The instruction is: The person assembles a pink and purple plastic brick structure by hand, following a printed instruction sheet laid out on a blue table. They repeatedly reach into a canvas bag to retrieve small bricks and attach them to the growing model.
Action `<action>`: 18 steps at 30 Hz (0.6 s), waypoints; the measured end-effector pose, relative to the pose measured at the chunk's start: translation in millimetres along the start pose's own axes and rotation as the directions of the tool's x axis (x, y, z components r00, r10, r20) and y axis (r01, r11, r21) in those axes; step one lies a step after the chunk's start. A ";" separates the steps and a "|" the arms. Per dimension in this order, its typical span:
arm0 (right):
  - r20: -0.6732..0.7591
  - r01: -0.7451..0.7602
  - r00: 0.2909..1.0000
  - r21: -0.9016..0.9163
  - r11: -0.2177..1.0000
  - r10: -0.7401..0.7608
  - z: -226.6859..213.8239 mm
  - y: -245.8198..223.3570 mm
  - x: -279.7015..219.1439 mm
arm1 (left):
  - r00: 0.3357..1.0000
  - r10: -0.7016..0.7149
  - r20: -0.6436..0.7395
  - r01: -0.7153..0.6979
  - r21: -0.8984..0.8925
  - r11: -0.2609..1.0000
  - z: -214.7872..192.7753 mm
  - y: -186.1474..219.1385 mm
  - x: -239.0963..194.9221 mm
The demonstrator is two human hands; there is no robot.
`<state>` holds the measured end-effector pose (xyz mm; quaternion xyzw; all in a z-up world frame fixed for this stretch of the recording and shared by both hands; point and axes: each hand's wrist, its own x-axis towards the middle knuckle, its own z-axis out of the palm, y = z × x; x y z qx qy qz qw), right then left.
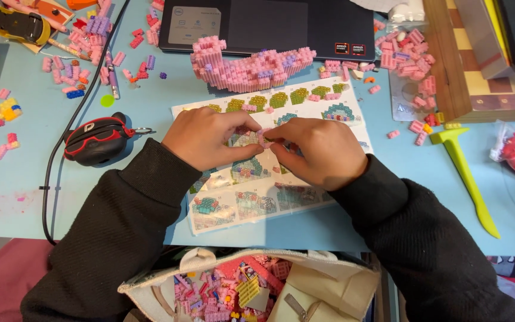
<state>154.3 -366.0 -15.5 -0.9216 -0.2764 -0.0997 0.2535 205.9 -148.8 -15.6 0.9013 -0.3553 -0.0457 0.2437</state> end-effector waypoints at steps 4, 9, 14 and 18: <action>-0.002 -0.107 0.994 -0.029 0.994 0.107 -5.8 5.4 -10.7 | 0.996 -0.038 0.075 0.037 0.022 0.999 -6.4 5.9 -3.8; -0.066 -0.297 0.954 -0.098 0.950 0.292 -16.6 -1.9 -54.1 | 0.991 -0.052 0.124 0.046 0.047 0.998 -8.7 7.9 -4.7; -0.179 -0.465 0.867 0.050 0.884 0.466 -10.7 -8.6 -90.1 | 0.991 -0.064 0.121 0.062 0.022 0.998 -7.9 8.8 -7.4; -0.191 -0.439 0.876 0.061 0.896 0.443 -10.8 -14.6 -92.2 | 0.998 -0.031 0.054 0.035 -0.072 0.997 -9.2 5.8 -19.8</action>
